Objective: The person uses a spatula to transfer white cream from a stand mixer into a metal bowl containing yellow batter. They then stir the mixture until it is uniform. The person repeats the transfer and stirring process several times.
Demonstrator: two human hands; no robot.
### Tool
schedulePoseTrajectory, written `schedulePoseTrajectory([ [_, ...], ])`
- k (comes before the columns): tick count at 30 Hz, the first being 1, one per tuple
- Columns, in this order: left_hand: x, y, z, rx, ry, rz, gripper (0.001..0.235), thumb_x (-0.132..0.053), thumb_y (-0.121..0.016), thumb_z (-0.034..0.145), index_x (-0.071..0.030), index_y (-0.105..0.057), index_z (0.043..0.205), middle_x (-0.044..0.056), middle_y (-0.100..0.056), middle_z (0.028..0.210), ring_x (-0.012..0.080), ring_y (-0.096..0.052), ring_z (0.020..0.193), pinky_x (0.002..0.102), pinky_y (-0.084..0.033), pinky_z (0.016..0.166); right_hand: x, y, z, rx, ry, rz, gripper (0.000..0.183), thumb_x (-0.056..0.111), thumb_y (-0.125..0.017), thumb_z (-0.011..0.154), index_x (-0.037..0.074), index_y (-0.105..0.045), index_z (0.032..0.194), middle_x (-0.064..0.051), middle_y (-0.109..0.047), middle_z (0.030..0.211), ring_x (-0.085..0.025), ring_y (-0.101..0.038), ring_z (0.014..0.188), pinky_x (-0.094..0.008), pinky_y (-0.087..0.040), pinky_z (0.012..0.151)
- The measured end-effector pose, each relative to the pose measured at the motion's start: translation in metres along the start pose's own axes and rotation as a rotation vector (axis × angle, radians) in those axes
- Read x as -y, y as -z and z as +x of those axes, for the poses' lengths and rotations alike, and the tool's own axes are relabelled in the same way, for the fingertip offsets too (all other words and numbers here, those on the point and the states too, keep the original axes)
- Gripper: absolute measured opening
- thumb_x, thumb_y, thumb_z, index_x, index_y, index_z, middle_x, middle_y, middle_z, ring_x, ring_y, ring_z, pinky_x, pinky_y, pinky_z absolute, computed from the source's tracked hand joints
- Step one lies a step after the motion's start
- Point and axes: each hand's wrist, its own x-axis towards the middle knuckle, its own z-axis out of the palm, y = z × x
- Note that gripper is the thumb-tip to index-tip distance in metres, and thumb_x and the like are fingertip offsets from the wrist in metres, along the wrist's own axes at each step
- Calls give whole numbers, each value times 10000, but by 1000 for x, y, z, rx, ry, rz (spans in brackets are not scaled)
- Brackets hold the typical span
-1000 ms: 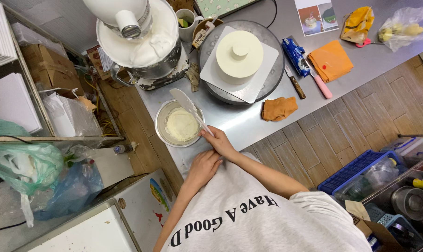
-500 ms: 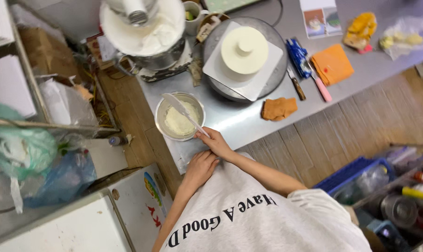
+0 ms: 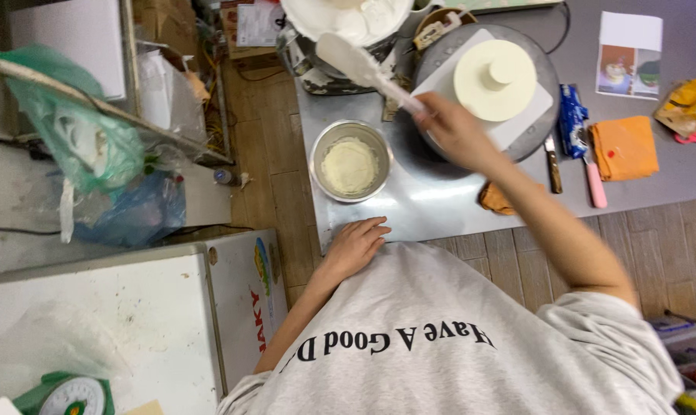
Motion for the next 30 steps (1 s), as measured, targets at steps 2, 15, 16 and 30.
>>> schedulePoseTrajectory([
  [2,1,0,0,-5,2,-16,271,-235,-603,1003,-115,-714,1220,51,-632,1399,269,-606,1254,445,-445,1073,2,27,19,-37,100,-219,325,87,-588,1013,47,-636,1332,-124,-729,1013,-271,-702,868,-398,-545,738],
  [15,9,14,7,-50,-7,-7,256,-226,-608,1000,-118,-717,1205,60,-656,1347,273,-624,1208,449,-454,1054,-50,71,106,-194,298,-1020,90,271,-704,1105,231,-772,1060,12,-672,773,-204,-658,626,-355,-468,506],
  [16,11,15,9,-49,-10,-7,257,-225,-609,997,-117,-718,1203,61,-657,1344,277,-622,1210,448,-455,1051,-51,69,109,-200,309,-984,91,283,-705,1091,231,-777,1074,9,-684,783,-206,-661,623,-357,-473,514],
  [30,6,26,17,14,-34,-19,263,-175,-613,974,-94,-714,1202,80,-673,1330,315,-620,1207,447,-456,1040,-50,-7,140,254,-415,238,331,374,-597,1032,105,-781,1094,31,-544,623,-93,-454,516,-291,-371,466],
])
